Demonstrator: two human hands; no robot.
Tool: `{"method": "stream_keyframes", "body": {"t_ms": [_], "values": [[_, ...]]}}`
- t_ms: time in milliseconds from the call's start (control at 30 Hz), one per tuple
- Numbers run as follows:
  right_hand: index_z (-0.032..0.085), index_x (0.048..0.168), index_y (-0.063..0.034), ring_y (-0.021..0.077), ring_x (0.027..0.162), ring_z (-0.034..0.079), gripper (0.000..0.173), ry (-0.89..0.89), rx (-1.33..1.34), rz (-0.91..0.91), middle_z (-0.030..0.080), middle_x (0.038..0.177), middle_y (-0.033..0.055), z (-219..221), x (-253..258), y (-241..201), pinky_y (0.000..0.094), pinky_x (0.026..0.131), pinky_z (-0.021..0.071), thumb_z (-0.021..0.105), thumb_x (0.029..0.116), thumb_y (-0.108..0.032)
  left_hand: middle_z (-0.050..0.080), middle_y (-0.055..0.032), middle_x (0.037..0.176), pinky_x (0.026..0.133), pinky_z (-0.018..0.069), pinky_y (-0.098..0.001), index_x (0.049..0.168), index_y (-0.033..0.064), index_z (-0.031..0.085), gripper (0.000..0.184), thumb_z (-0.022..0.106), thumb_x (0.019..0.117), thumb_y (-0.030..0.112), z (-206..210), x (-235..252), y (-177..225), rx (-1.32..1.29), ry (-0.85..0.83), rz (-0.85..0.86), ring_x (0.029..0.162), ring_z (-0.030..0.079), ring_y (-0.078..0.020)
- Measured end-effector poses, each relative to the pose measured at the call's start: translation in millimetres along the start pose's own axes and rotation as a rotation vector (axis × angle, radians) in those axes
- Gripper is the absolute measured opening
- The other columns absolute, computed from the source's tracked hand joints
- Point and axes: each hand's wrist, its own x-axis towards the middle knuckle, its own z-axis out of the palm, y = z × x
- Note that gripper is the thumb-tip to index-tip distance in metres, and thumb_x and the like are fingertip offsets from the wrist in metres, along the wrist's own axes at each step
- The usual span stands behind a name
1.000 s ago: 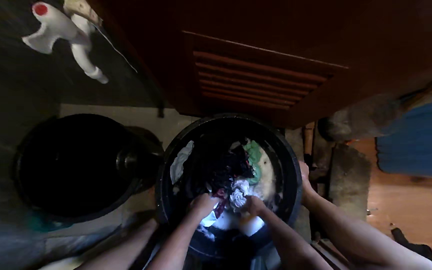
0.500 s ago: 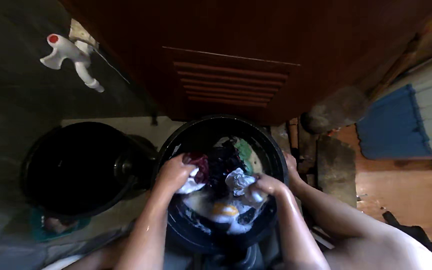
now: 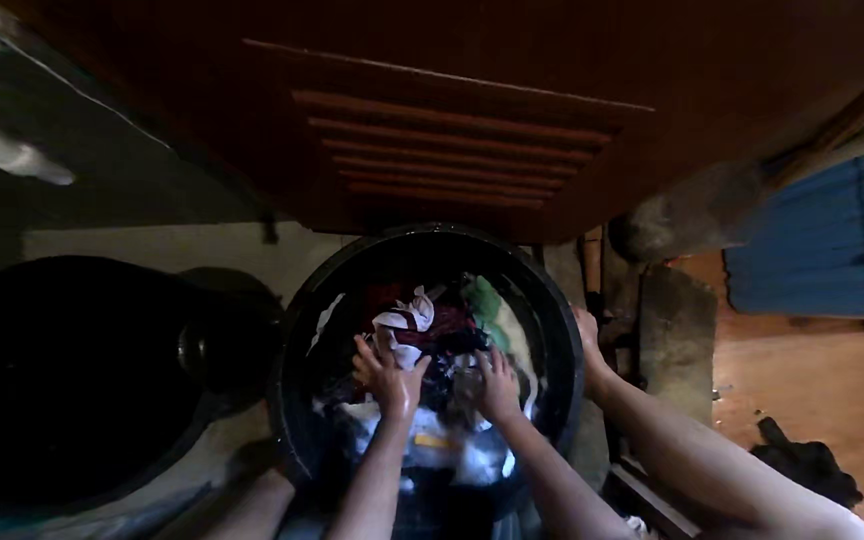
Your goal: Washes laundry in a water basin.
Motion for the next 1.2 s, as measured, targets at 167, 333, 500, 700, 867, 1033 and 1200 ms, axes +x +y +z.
{"method": "stream_keyframes", "body": {"t_ms": [167,333,500,700,867,1033,1200], "values": [[0.042,0.157,-0.0384,0.0518,0.155,0.006,0.073,-0.158,-0.262,-0.466,0.017,0.173,0.0065,58.4,6.3,37.4,0.0829,0.113,0.012,0.072,0.0901,-0.043,0.025,-0.033,0.161,0.115,0.0283,-0.0648,0.154,0.0075,0.043,0.097,0.088,0.0743,0.04,8.9,43.4,-18.7,0.052,-0.036,0.119,0.143,0.033,-0.0538],[0.051,0.151,-0.0302,0.0442,0.148,0.035,0.063,-0.104,-0.279,-0.431,0.045,0.161,0.006,46.0,46.5,42.5,0.0725,0.113,0.0312,0.07,0.091,-0.029,0.028,-0.0345,0.159,0.111,0.0298,-0.0676,0.149,0.0062,0.05,0.079,0.082,0.0809,0.029,8.8,63.3,-14.7,0.103,-0.032,0.197,0.138,0.038,-0.0577],[0.057,0.146,-0.0109,0.0532,0.153,0.017,0.053,-0.26,-0.249,-0.251,0.035,0.164,0.0206,64.2,30.0,6.1,0.0754,0.119,0.0114,0.063,0.0976,-0.033,0.032,-0.0339,0.158,0.11,0.0312,-0.07,0.147,0.0057,0.052,0.074,0.081,0.0823,0.028,18.1,64.6,-17.2,0.131,0.018,0.231,0.138,0.04,-0.056],[0.048,0.154,-0.0252,0.0492,0.154,0.019,0.056,-0.229,-0.294,-0.276,0.029,0.168,0.013,58.9,14.0,11.8,0.0755,0.116,0.0217,0.059,0.0995,-0.017,0.033,-0.0289,0.16,0.112,0.0292,-0.0682,0.153,0.0,0.04,0.075,0.072,0.0924,0.03,-5.2,83.1,0.6,0.256,-0.117,0.227,0.145,0.035,-0.0488],[0.068,0.131,-0.0084,0.0418,0.139,0.047,0.039,-0.305,-0.242,-0.094,0.059,0.143,0.0182,7.9,-2.2,-34.5,0.0634,0.114,0.037,0.066,0.0961,-0.026,0.018,-0.0227,0.167,0.115,0.0289,-0.0664,0.154,0.0035,0.038,0.09,0.084,0.0822,0.03,-34.6,107.7,26.2,0.166,-0.382,0.035,0.151,0.024,-0.0452],[0.069,0.104,0.0002,0.0232,0.089,0.065,0.026,-0.136,0.427,-0.029,0.068,0.098,0.0142,-69.4,-36.3,-40.5,0.0461,0.084,0.0538,0.066,0.0989,-0.025,0.029,-0.0249,0.161,0.11,0.0381,-0.0683,0.146,0.003,0.048,0.072,0.081,0.0867,0.026,-80.0,79.6,28.9,-0.204,-0.322,-0.043,0.142,0.038,-0.0481],[0.06,0.081,-0.0032,0.0114,0.067,0.053,0.027,0.016,0.66,-0.167,0.055,0.073,0.0027,-137.5,-107.8,-82.8,0.0333,0.067,0.0477,0.066,0.099,-0.022,0.061,-0.0247,0.13,0.098,0.0521,-0.0461,0.134,-0.0057,0.054,0.04,0.062,0.0999,0.015,-62.6,-21.5,27.6,-0.767,-0.356,-0.09,0.115,0.062,-0.0303]]}}
